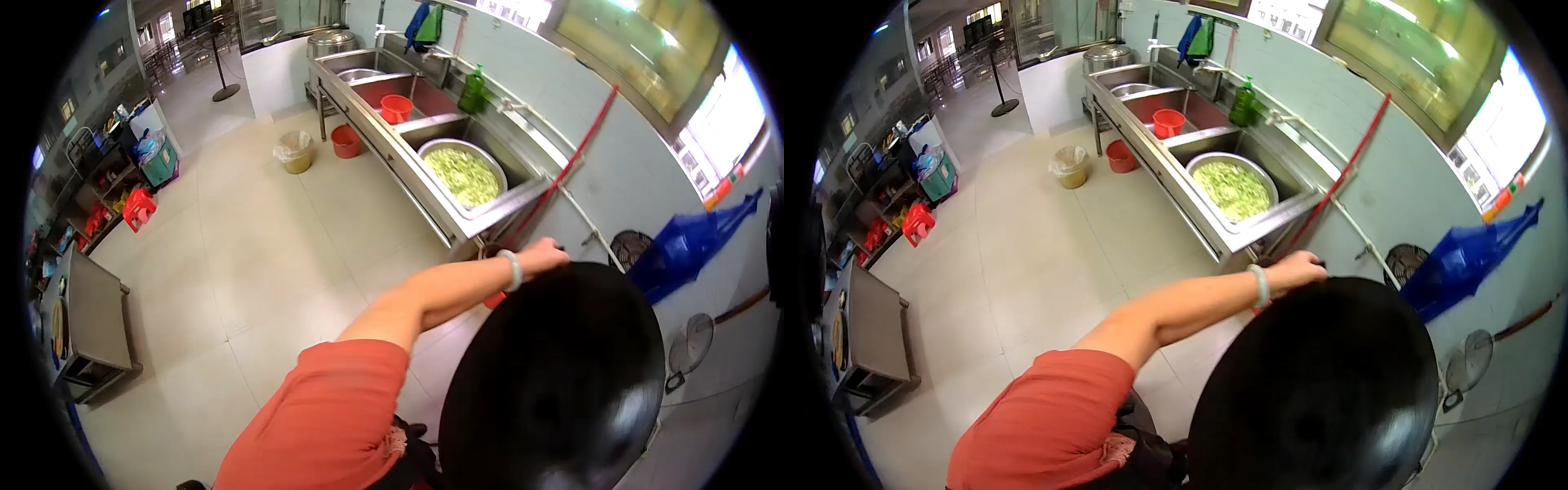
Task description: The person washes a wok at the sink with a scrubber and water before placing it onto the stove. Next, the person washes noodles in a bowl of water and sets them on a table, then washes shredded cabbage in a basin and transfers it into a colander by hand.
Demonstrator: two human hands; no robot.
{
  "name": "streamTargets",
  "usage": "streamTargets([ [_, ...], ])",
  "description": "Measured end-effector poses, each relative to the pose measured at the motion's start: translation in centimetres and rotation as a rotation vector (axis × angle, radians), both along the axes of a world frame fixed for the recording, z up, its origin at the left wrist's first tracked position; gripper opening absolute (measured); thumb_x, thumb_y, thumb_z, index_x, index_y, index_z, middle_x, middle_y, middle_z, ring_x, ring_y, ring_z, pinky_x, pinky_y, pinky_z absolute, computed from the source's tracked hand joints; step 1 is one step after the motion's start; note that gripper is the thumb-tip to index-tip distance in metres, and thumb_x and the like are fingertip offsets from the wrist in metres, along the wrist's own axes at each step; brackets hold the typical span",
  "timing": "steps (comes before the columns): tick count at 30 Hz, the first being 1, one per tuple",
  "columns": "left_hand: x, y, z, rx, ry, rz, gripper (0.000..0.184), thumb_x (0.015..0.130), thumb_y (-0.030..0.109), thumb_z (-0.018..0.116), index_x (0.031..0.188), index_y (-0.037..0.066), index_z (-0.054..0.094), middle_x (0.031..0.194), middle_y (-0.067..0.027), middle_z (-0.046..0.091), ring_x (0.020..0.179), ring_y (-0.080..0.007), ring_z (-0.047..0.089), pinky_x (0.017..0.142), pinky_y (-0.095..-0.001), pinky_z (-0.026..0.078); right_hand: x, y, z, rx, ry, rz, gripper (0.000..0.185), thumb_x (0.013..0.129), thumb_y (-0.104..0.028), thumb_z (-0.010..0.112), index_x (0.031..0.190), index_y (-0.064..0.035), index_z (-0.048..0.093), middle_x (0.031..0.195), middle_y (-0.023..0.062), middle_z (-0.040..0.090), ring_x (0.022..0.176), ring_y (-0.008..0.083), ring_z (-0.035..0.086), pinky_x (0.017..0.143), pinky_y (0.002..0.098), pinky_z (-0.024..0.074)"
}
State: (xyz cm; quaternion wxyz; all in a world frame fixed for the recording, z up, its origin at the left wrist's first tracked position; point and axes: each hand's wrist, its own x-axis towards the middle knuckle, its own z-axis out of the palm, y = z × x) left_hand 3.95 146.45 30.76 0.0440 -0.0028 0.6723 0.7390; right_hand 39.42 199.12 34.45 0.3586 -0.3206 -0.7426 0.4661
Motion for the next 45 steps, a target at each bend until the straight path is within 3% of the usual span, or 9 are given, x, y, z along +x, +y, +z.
streamTargets([
  [3, 0.9, -15.8, 1.0, 0.12, -0.014, 0.077, 0.047, 0.07, 0.02, 0.064, 0.112, 0.0, 0.056, 0.098, -0.0126, 0.058, 0.092, -0.0195, 0.054, 0.075, -0.0311, 0.045, -7.7, -6.6, -0.9, -0.117, 0.03, 0.153, 0.035, 0.08, -0.014, 0.063, 0.113, -0.0027, 0.061, 0.087, 0.0187, 0.064, 0.076, 0.0238, 0.06, 0.07, 0.0394, 0.0515],
  [6, 2.5, -30.0, 2.5, 0.184, 0.012, 0.127, 0.051, 0.07, 0.021, 0.066, 0.115, 0.001, 0.053, 0.101, -0.0101, 0.056, 0.096, -0.0186, 0.052, 0.076, -0.0302, 0.044, -18.6, -11.9, -4.7, -0.313, 0.044, 0.265, 0.042, 0.086, 0.002, 0.04, 0.125, -0.0063, 0.052, 0.095, 0.0113, 0.061, 0.057, 0.0096, 0.046, 0.049, 0.0218, 0.04],
  [13, 6.2, -57.4, 4.9, 0.223, 0.186, 0.427, 0.015, 0.083, 0.012, 0.056, 0.097, 0.009, 0.05, 0.069, 0.0094, 0.038, 0.06, -0.0004, 0.038, 0.052, -0.0147, 0.032, -39.8, -41.7, -5.4, -0.464, 0.002, 0.753, 0.024, 0.089, 0.002, 0.046, 0.109, -0.0016, 0.059, 0.091, 0.0072, 0.063, 0.07, 0.01, 0.057, 0.051, 0.0189, 0.0388],
  [14, 7.2, -60.1, 5.9, 0.156, 0.166, 0.451, 0.012, 0.083, 0.023, 0.058, 0.088, 0.012, 0.055, 0.074, 0.0069, 0.049, 0.062, -0.0011, 0.042, 0.058, -0.0182, 0.037, -43.0, -46.1, -6.1, -0.443, -0.012, 0.658, 0.023, 0.089, 0.002, 0.046, 0.105, -0.0029, 0.062, 0.096, 0.0057, 0.064, 0.076, 0.0109, 0.059, 0.053, 0.0189, 0.0397],
  [17, 8.3, -69.4, 5.7, 0.061, 0.123, 0.585, 0.017, 0.088, 0.034, 0.054, 0.079, 0.02, 0.05, 0.063, 0.0123, 0.036, 0.056, -0.0003, 0.035, 0.052, -0.0192, 0.028, -50.4, -58.7, -6.9, -0.538, 0.0, 0.88, 0.025, 0.086, 0.005, 0.045, 0.101, -0.0018, 0.063, 0.096, 0.0062, 0.064, 0.079, 0.0118, 0.06, 0.054, 0.0198, 0.0398],
  [22, 9.8, -80.6, 9.3, 0.1, 0.011, 0.851, 0.04, 0.085, 0.044, 0.057, 0.112, 0.014, 0.058, 0.08, 0.0029, 0.058, 0.07, -0.0074, 0.053, 0.068, -0.0232, 0.041, -61.4, -79.5, -8.7, -0.26, -0.254, 1.066, 0.035, 0.079, 0.01, 0.044, 0.103, -0.0022, 0.065, 0.101, 0.0075, 0.063, 0.095, 0.0169, 0.058, 0.059, 0.0232, 0.0419],
  [26, 11.3, -91.6, 10.3, 0.105, 0.091, 1.036, 0.046, 0.088, 0.038, 0.056, 0.123, 0.007, 0.053, 0.085, -0.0025, 0.054, 0.073, -0.0109, 0.048, 0.07, -0.0246, 0.042, -68.7, -96.6, -13.5, -0.293, -0.2, 1.178, 0.022, 0.084, 0.003, 0.051, 0.097, -0.0025, 0.067, 0.086, 0.0046, 0.064, 0.072, 0.0129, 0.055, 0.06, 0.0267, 0.0426],
  [33, 10.9, -104.7, 14.3, -0.056, 0.135, 1.395, 0.045, 0.086, 0.037, 0.059, 0.12, 0.008, 0.056, 0.087, -0.0023, 0.057, 0.076, -0.0096, 0.053, 0.068, -0.0219, 0.044, -71.3, -120.5, -19.5, -0.831, -0.156, 1.316, 0.03, 0.081, 0.009, 0.039, 0.094, -0.0013, 0.064, 0.081, 0.0034, 0.058, 0.062, 0.0096, 0.047, 0.055, 0.0239, 0.0377],
  [45, -8.0, -122.5, 13.4, -0.058, -0.037, 1.164, 0.045, 0.09, 0.035, 0.056, 0.12, 0.002, 0.053, 0.083, -0.0007, 0.055, 0.076, -0.0106, 0.05, 0.073, -0.0232, 0.042, -82.5, -131.4, -25.0, -0.807, -0.023, 1.028, 0.023, 0.081, 0.01, 0.044, 0.088, -0.0018, 0.062, 0.081, 0.0018, 0.057, 0.071, 0.0095, 0.05, 0.062, 0.0221, 0.0396],
])
